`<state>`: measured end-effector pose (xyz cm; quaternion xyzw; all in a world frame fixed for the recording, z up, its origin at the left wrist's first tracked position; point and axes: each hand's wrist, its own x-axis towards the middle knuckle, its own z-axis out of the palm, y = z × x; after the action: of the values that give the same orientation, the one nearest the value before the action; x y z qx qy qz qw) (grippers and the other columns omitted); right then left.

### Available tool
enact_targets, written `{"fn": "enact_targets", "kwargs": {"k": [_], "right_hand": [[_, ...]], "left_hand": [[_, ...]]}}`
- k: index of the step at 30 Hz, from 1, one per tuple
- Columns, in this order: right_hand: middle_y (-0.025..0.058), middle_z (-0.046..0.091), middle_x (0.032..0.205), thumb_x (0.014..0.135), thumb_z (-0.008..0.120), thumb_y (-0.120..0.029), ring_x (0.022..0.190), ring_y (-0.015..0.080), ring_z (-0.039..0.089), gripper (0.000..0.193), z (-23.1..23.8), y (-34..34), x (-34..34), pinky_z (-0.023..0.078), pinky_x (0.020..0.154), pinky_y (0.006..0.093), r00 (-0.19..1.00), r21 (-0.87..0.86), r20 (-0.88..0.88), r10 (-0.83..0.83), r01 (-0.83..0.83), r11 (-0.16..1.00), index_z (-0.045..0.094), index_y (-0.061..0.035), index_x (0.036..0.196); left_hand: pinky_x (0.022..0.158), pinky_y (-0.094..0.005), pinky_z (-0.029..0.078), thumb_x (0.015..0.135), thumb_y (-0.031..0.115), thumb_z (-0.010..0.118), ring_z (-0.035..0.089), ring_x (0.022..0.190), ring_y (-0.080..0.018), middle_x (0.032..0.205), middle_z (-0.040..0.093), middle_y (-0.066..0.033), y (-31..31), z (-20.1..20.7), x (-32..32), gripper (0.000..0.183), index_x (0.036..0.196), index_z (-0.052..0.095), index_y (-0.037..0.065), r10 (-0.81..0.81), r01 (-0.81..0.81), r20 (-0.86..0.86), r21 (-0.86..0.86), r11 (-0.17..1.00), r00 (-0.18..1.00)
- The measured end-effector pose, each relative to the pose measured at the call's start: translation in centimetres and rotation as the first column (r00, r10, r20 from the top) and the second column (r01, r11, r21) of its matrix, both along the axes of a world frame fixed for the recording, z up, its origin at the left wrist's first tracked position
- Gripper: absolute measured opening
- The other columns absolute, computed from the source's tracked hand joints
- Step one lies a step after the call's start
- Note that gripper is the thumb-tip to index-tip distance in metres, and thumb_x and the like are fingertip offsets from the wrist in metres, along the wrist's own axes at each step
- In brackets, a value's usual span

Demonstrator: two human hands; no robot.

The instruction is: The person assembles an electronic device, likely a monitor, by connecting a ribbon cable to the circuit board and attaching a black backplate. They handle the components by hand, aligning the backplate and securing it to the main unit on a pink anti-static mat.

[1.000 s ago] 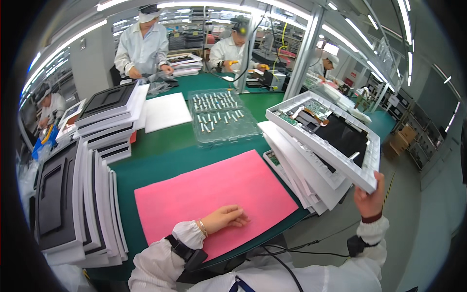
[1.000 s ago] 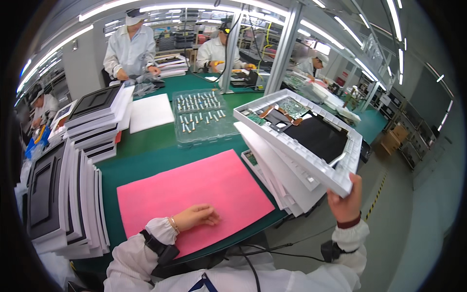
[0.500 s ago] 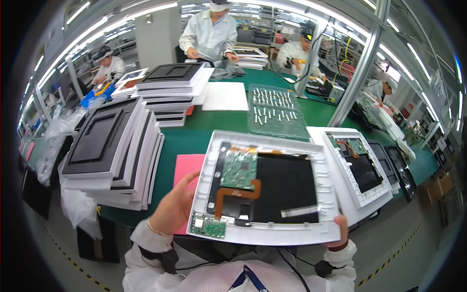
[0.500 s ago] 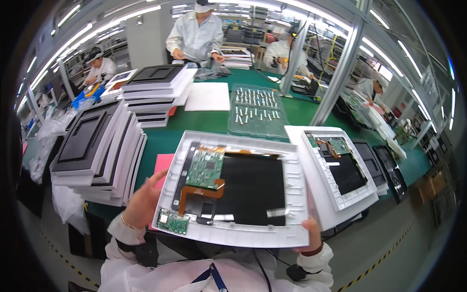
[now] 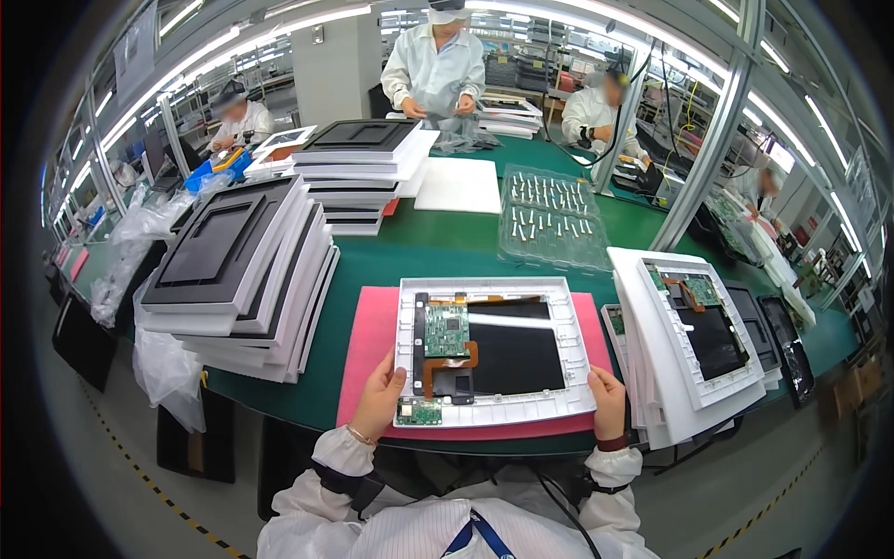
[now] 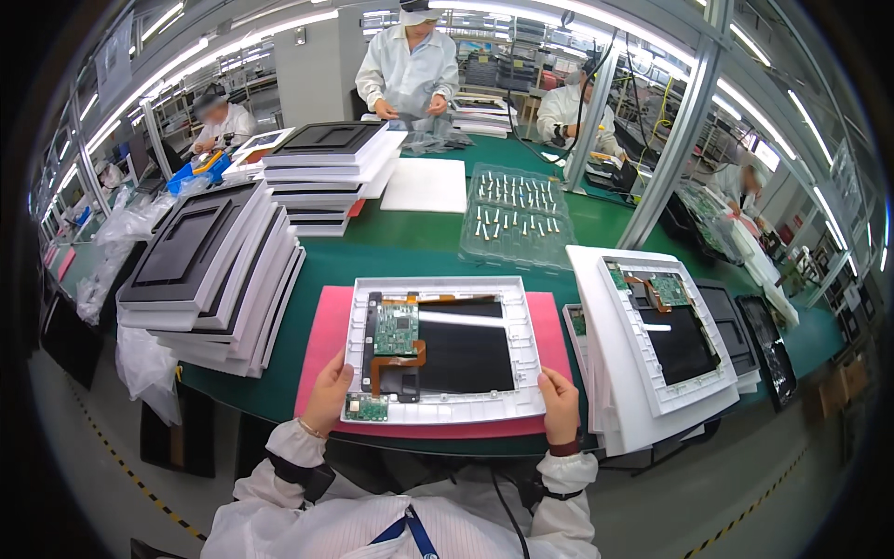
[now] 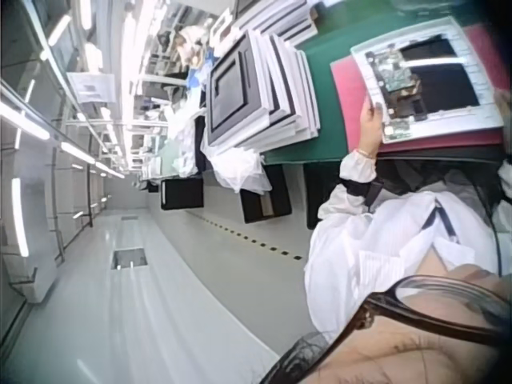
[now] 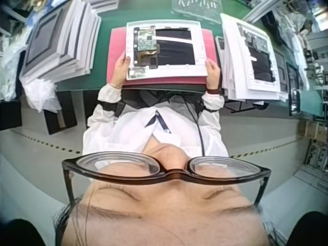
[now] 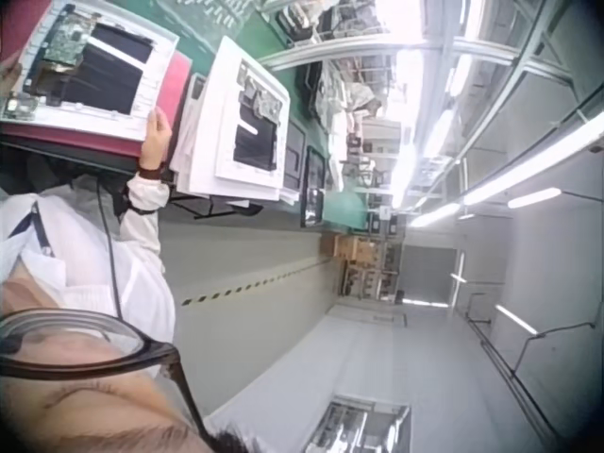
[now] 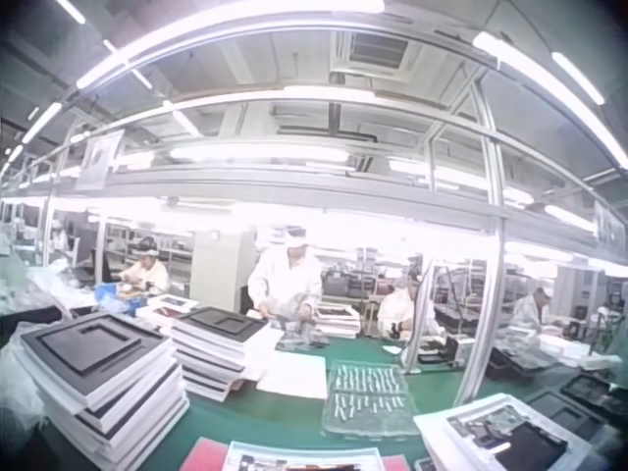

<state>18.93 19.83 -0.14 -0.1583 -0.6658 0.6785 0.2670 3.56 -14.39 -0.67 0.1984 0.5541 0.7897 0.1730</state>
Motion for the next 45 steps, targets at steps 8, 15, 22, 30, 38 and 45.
{"fn": "enact_targets", "kwargs": {"k": [8, 15, 22, 30, 38, 45], "right_hand": [[0.0112, 0.069, 0.085, 0.09, 0.058, -0.006, 0.075, 0.0138, 0.064, 0.024, -0.7, -0.8, 1.1, 0.05, 0.067, 0.0266, 0.978, 0.41, 0.087, -0.187, 0.136, 0.902, 0.065, 0.0072, 0.109], [0.0139, 0.069, 0.09, 0.089, 0.058, -0.003, 0.076, 0.0161, 0.066, 0.025, -0.6, -2.5, 1.2, 0.052, 0.067, 0.0274, 0.978, 0.363, 0.086, -0.188, 0.145, 0.92, 0.063, 0.0077, 0.111], [0.0154, 0.065, 0.09, 0.089, 0.055, -0.001, 0.075, 0.0195, 0.065, 0.023, -0.9, -3.0, 1.5, 0.05, 0.063, 0.0286, 0.973, 0.504, 0.011, -0.23, 0.193, 0.842, 0.063, 0.0085, 0.108], [0.0099, 0.065, 0.09, 0.089, 0.056, -0.001, 0.074, 0.0126, 0.062, 0.023, 0.1, -3.5, 1.3, 0.049, 0.064, 0.0252, 0.959, 0.492, 0.042, -0.28, 0.224, 0.842, 0.064, 0.0066, 0.109], [0.0155, 0.064, 0.088, 0.088, 0.06, -0.006, 0.074, 0.0252, 0.065, 0.02, 0.1, -3.5, 1.3, 0.051, 0.065, 0.032, 0.949, 0.514, 0.019, -0.314, 0.26, 0.817, 0.065, 0.0053, 0.104], [0.015, 0.065, 0.088, 0.087, 0.062, -0.007, 0.073, 0.0235, 0.066, 0.021, 0.0, -3.7, 1.2, 0.052, 0.063, 0.0306, 0.945, 0.541, 0.028, -0.325, 0.259, 0.8, 0.065, 0.0047, 0.105]], "left_hand": [[0.096, -0.0271, 0.043, 0.101, 0.012, 0.047, 0.053, 0.115, -0.0136, 0.13, 0.055, -0.0094, 0.2, -1.0, -0.9, 0.05, 0.145, 0.031, -0.004, -0.006, 0.007, 0.005, -0.167, 0.986, 1.0], [0.093, -0.0266, 0.045, 0.101, 0.01, 0.046, 0.055, 0.11, -0.0123, 0.125, 0.058, -0.0085, -0.3, -0.6, -3.6, 0.044, 0.142, 0.037, -0.003, -0.059, 0.08, 0.113, -0.2, 0.976, 0.992], [0.093, -0.0266, 0.046, 0.102, 0.012, 0.044, 0.055, 0.11, -0.0112, 0.127, 0.056, -0.007, -0.4, 0.1, -3.8, 0.045, 0.144, 0.034, -0.001, -0.118, 0.121, 0.028, -0.254, 0.96, 0.993], [0.08, -0.0403, 0.051, 0.096, 0.029, 0.056, 0.066, 0.09, -0.0306, 0.099, 0.067, -0.0196, -1.5, 6.0, -4.4, 0.044, 0.127, 0.05, -0.002, -0.428, -0.014, -0.268, -0.86, 0.51, 0.863], [0.054, -0.0286, 0.047, 0.095, 0.029, 0.057, 0.062, 0.058, -0.0174, 0.065, 0.062, -0.0083, 2.5, 15.8, -6.2, 0.028, 0.092, 0.062, 0.001, -0.31, -0.055, -0.358, -0.727, 0.685, 0.881], [0.042, -0.0229, 0.026, 0.099, 0.025, 0.051, 0.028, 0.045, -0.0051, 0.057, 0.031, 0.0057, 3.6, 3.6, -18.0, 0.033, 0.071, 0.041, 0.013, -0.013, 0.007, 0.171, 0.037, 0.999, 0.985]]}}
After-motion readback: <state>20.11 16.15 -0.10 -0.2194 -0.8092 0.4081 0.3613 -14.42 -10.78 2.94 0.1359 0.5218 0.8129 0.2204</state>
